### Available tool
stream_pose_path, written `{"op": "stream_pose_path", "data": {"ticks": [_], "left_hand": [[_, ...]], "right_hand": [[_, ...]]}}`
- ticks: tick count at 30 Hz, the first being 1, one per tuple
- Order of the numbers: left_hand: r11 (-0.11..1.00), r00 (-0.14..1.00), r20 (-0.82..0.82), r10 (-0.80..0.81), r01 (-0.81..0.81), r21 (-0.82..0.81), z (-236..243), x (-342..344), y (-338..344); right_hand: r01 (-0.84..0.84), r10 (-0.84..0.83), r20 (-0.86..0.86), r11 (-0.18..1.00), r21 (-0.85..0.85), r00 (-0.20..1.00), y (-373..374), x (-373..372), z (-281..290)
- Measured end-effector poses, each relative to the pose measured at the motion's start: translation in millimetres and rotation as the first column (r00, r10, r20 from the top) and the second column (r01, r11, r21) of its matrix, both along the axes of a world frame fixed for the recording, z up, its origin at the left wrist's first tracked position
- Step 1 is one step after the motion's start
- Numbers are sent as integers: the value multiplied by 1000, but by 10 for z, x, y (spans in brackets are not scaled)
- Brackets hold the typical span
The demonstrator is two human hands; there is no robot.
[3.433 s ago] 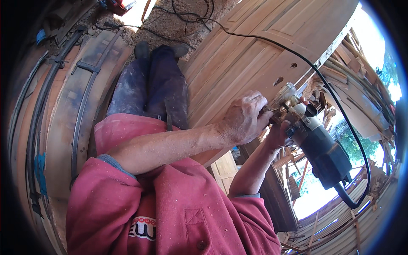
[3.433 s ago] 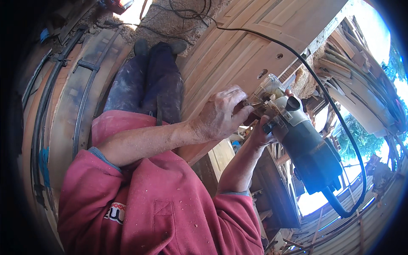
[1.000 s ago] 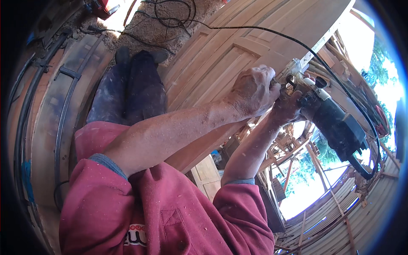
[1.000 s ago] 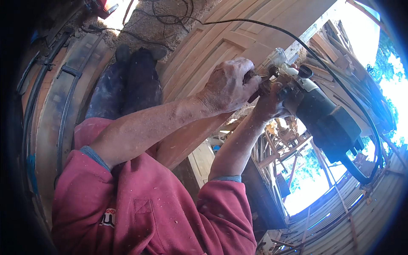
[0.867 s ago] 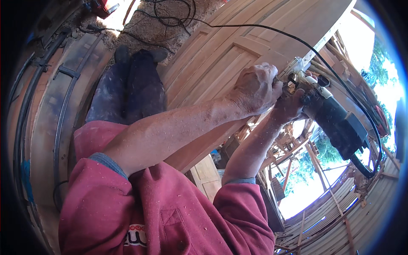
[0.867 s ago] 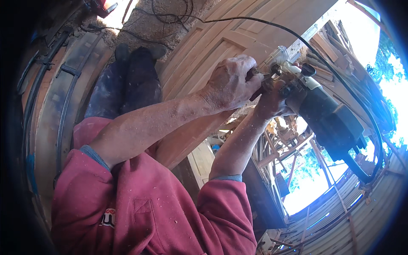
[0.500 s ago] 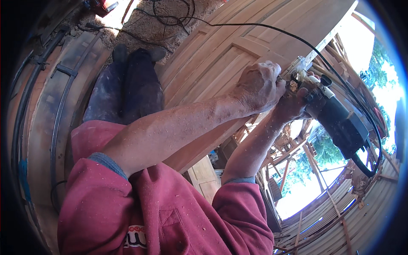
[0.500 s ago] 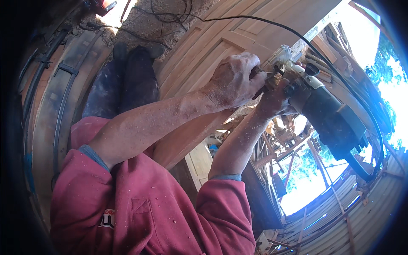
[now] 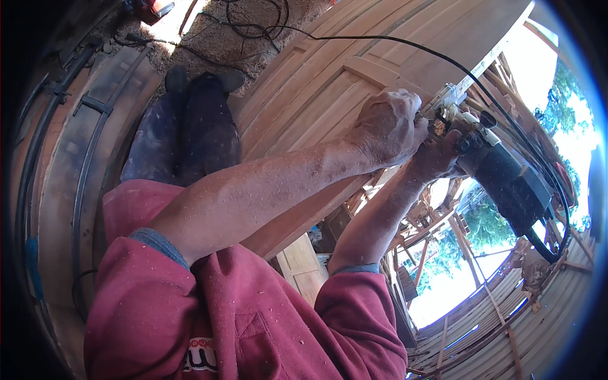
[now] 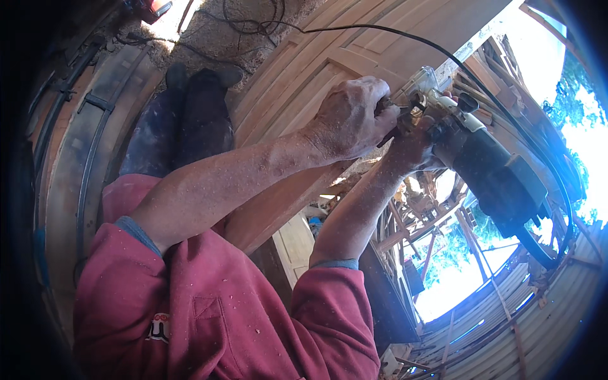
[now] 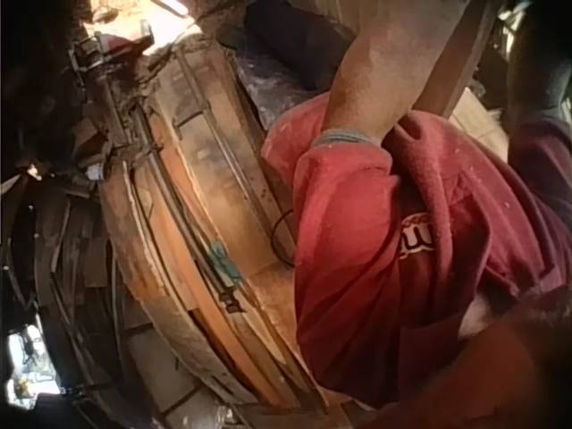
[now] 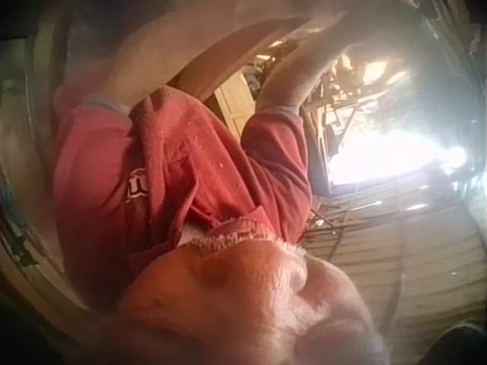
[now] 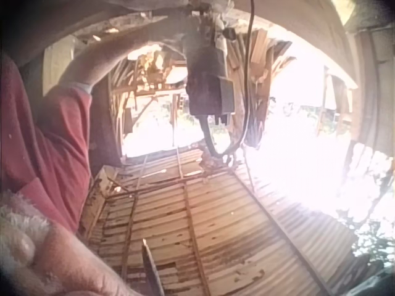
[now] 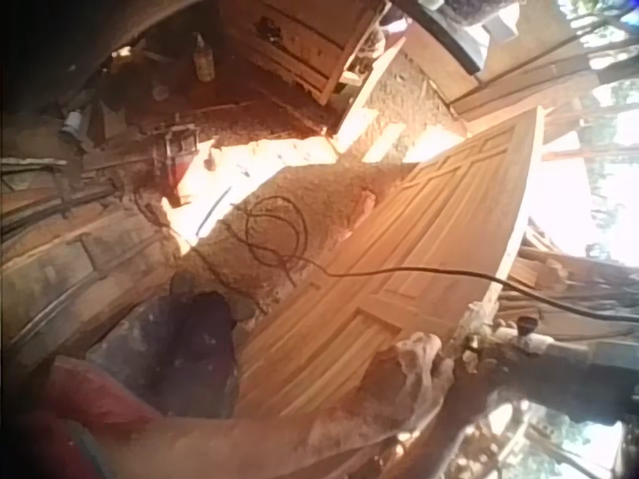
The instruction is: The person installs hardware onto a wooden door using a chisel, a hammer, and a power router. They use the chisel and hammer to clear wood from pre-cut recesses, measure fit with metal hardware pieces, and use a power router to refine the cut-out area on the door edge.
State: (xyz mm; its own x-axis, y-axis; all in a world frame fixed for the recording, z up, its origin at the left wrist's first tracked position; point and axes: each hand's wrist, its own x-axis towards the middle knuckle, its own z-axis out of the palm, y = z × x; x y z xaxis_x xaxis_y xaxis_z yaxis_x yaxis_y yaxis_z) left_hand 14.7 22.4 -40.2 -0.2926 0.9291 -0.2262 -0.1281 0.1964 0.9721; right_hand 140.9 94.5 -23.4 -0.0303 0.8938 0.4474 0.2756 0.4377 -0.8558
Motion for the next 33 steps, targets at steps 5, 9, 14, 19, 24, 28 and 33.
{"op": "stream_pose_path", "data": {"ticks": [5, 9, 14, 19, 24, 28, 33], "left_hand": [[999, 1000, -12, 20, -20, 28, -18, 6, 12], [1000, 1000, 18, 21, -22, 22, -11, -24, 29], [1000, 1000, 4, 21, -21, 17, -12, -37, 49], [998, 998, -26, 64, -63, 23, -7, -17, 52], [1000, 1000, -12, 26, -26, 5, -8, -54, 52], [999, 999, 33, -37, 37, -13, 8, -100, 54], [1000, 1000, 18, -3, 3, 16, -2, -91, -53]], "right_hand": [[22, -36, 175, 996, 81, 984, 45, 48, -7], [33, -41, 102, 996, 79, 994, 16, -48, -11], [7, -16, 164, 998, 56, 986, 69, 25, 2], [-42, 41, 90, 999, 8, 995, 102, 38, 28], [-53, 52, 58, 998, 18, 997, 57, -58, 2], [1, -3, 36, 999, 54, 999, 55, -51, -24], [11, -15, 105, 999, 42, 994, -56, -38, 9]]}}
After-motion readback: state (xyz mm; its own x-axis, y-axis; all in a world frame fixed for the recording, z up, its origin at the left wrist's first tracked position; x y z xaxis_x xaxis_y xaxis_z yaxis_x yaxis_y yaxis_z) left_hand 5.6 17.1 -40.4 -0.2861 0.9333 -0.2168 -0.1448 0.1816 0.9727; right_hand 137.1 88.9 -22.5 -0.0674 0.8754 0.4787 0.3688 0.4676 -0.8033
